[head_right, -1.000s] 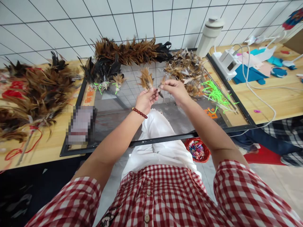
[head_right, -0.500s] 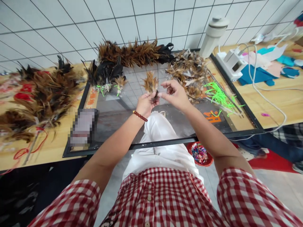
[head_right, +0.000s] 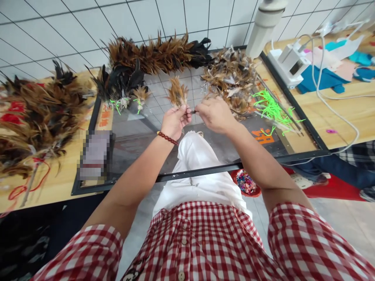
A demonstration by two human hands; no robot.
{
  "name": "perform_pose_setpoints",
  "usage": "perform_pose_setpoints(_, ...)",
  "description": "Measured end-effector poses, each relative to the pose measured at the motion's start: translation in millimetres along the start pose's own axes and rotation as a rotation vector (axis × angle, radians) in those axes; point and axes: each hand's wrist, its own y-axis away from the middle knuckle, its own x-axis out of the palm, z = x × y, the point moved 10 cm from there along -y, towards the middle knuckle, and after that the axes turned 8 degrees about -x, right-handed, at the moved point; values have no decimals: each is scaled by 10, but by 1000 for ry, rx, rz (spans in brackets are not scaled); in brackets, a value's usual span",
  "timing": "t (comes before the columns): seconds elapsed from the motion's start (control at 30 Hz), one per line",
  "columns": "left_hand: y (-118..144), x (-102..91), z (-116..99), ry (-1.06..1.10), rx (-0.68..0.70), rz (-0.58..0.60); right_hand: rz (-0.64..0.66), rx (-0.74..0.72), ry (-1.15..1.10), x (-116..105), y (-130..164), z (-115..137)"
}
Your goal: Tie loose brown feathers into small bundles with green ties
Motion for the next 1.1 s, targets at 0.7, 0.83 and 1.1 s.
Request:
perform_pose_setpoints(0.7, 3, -33, -333, -401, 184, -79, 69, 77, 245, 123, -19, -176)
perform_pose_setpoints(0.83, -32, -180, -384, -165, 176, -143, 369, -85, 90, 485, 75, -117)
perform_pose_setpoints(1.1, -133, -326, -242, 63, 139, -191, 207, 241, 242, 250, 296, -791)
